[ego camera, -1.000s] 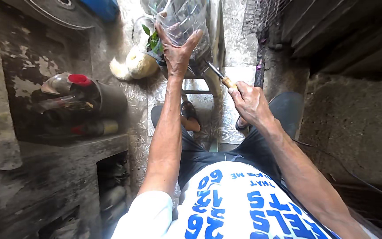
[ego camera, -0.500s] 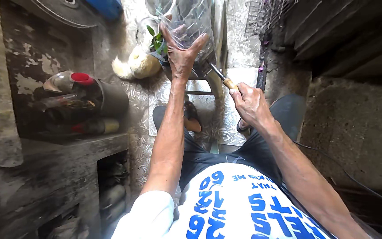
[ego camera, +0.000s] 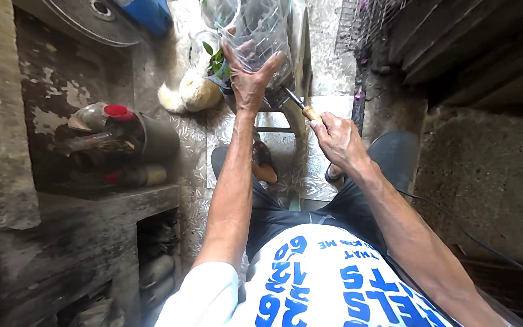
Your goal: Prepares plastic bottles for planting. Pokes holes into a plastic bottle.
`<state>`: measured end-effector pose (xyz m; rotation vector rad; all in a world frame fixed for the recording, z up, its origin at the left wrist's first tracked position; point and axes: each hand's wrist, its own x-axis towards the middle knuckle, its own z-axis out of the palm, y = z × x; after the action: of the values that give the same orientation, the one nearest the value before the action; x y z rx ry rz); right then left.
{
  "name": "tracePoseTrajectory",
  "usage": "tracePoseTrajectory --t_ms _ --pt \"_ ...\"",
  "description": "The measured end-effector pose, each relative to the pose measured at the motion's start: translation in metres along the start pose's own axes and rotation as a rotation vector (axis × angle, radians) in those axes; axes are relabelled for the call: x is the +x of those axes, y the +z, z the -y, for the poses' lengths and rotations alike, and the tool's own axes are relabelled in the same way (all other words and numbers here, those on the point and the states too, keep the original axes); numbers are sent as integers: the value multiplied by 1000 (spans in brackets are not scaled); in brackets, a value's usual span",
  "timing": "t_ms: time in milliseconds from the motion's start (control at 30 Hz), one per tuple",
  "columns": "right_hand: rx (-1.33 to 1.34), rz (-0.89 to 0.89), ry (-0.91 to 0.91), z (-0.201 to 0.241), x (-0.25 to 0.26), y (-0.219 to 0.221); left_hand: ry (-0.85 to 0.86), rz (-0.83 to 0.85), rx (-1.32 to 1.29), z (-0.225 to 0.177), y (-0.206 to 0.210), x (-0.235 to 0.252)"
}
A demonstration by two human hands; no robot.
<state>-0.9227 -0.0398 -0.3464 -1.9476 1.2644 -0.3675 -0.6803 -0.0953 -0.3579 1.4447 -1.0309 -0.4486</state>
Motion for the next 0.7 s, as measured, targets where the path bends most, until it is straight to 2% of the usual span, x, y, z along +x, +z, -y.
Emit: tracePoseTrajectory --t_ms 233,367,433,567,633,700 --pt "26 -63 -21 -12 -41 -12 -33 -50 56 -5 4 -8" --pt "95 -148 63 -21 -56 -9 -15 -124 125 -12 14 -14" --pt "135 -147 121 -24 -57 -9 28 -109 163 -23 8 -18" --pt "171 -142 156 -28 -42 -9 231 88 319 -51 -19 4" --pt "183 -136 170 -29 -40 -10 385 273 476 -64 -37 26" --pt "203 -136 180 -30 -39 -11 445 520 701 -84 -50 50"
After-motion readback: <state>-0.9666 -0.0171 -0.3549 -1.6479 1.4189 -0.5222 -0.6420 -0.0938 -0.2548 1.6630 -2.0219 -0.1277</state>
